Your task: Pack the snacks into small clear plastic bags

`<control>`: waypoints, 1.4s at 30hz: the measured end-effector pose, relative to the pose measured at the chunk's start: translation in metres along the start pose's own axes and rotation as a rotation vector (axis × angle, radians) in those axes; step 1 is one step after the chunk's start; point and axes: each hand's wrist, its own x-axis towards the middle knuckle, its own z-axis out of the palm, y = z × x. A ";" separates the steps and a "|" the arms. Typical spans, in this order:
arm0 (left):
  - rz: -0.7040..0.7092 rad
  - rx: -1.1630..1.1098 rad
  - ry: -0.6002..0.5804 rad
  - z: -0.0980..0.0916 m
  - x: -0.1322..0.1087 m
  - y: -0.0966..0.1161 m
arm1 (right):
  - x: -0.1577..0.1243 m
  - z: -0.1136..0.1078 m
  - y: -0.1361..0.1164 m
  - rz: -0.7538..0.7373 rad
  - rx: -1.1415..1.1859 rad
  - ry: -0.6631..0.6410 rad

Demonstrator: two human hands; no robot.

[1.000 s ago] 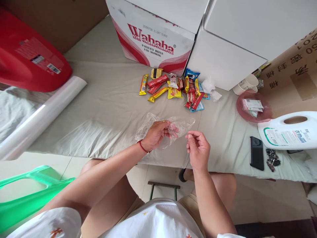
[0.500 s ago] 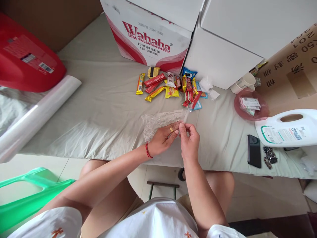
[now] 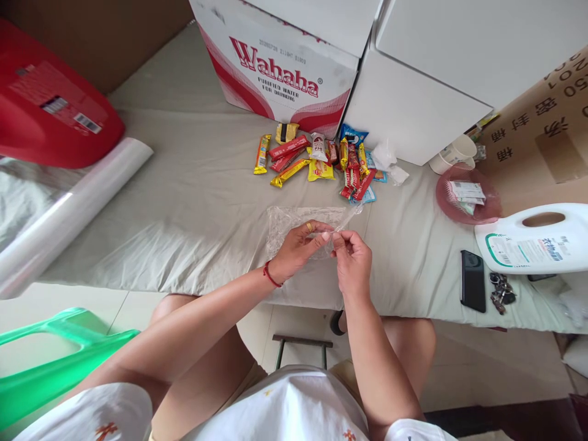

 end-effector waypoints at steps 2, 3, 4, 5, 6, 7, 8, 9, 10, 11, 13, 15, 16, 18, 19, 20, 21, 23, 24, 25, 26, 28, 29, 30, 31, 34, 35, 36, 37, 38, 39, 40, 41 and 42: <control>-0.007 0.000 0.055 -0.001 0.002 -0.001 | -0.001 -0.002 0.004 -0.074 -0.095 -0.013; -0.015 -0.017 0.091 -0.002 0.004 -0.003 | -0.001 -0.003 0.007 -0.105 -0.129 -0.014; -0.026 -0.046 0.129 -0.003 0.005 -0.003 | -0.001 -0.004 0.009 -0.128 -0.151 -0.008; -0.043 -0.084 0.162 -0.004 0.007 -0.004 | -0.001 -0.006 0.011 -0.142 -0.161 0.002; -0.066 -0.127 0.187 -0.005 0.008 -0.003 | -0.001 -0.006 0.012 -0.151 -0.167 0.015; -0.092 -0.170 0.198 -0.006 0.008 -0.001 | -0.001 -0.007 0.013 -0.158 -0.172 0.024; -0.118 -0.209 0.195 -0.007 0.008 0.002 | -0.002 -0.007 0.012 -0.169 -0.183 0.031; -0.143 -0.241 0.177 -0.008 0.007 0.005 | -0.002 -0.007 0.011 -0.186 -0.200 0.035; -0.163 -0.258 0.151 -0.008 0.006 0.009 | -0.003 -0.006 0.010 -0.214 -0.226 0.038; -0.173 -0.256 0.122 -0.008 0.005 0.012 | -0.003 -0.006 0.007 -0.256 -0.261 0.040; -0.155 -0.178 0.080 -0.007 0.003 0.016 | -0.005 -0.003 0.002 -0.363 -0.345 0.032; -0.098 -0.023 0.074 -0.006 0.004 0.015 | -0.007 -0.001 -0.003 -0.459 -0.418 0.005; -0.072 0.046 0.084 -0.006 0.005 0.012 | -0.008 -0.001 -0.005 -0.484 -0.438 -0.011; -0.058 0.104 0.124 -0.007 0.008 0.006 | -0.009 0.000 -0.006 -0.485 -0.442 -0.025; -0.068 0.092 0.143 -0.008 0.009 0.003 | -0.009 -0.001 -0.005 -0.462 -0.426 -0.025; -0.082 0.067 0.156 -0.009 0.011 0.000 | -0.009 -0.001 -0.004 -0.423 -0.398 -0.021; -0.094 0.046 0.161 -0.010 0.011 -0.002 | -0.009 -0.002 -0.002 -0.367 -0.356 -0.017; -0.095 0.029 0.158 -0.011 0.012 -0.003 | -0.007 -0.002 0.000 -0.225 -0.233 -0.016; -0.089 0.031 0.157 -0.011 0.012 -0.003 | -0.007 -0.002 0.000 -0.147 -0.160 -0.015; -0.082 0.037 0.161 -0.010 0.012 -0.004 | -0.006 -0.002 0.000 -0.073 -0.087 -0.011; -0.077 0.040 0.167 -0.010 0.012 -0.004 | -0.005 -0.002 -0.001 -0.007 -0.019 -0.007; -0.081 0.028 0.172 -0.010 0.012 -0.004 | -0.003 -0.001 -0.005 0.100 0.091 -0.002; -0.089 0.016 0.166 -0.009 0.012 -0.004 | -0.002 0.000 -0.008 0.143 0.133 -0.002; -0.098 -0.001 0.157 -0.009 0.012 -0.004 | -0.001 0.000 -0.010 0.178 0.170 -0.002; -0.105 -0.018 0.150 -0.010 0.012 -0.004 | -0.001 0.000 -0.012 0.206 0.201 -0.002; -0.121 -0.057 0.134 -0.012 0.012 -0.001 | 0.003 -0.004 -0.015 0.257 0.275 0.000; -0.130 -0.069 0.133 -0.014 0.013 0.001 | 0.004 -0.007 -0.015 0.269 0.295 0.004; -0.142 -0.083 0.137 -0.015 0.013 0.003 | 0.006 -0.010 -0.016 0.281 0.313 0.008; -0.154 -0.102 0.149 -0.017 0.015 0.005 | 0.008 -0.013 -0.016 0.289 0.329 0.014; -0.164 -0.128 0.167 -0.019 0.016 0.008 | 0.010 -0.017 -0.016 0.294 0.344 0.021; -0.172 -0.160 0.186 -0.021 0.017 0.011 | 0.013 -0.022 -0.017 0.298 0.361 0.027; -0.177 -0.196 0.201 -0.023 0.019 0.014 | 0.014 -0.026 -0.018 0.303 0.379 0.026; -0.181 -0.233 0.210 -0.025 0.021 0.017 | 0.016 -0.030 -0.018 0.311 0.396 0.018; -0.185 -0.267 0.215 -0.027 0.022 0.020 | 0.017 -0.033 -0.019 0.318 0.414 0.005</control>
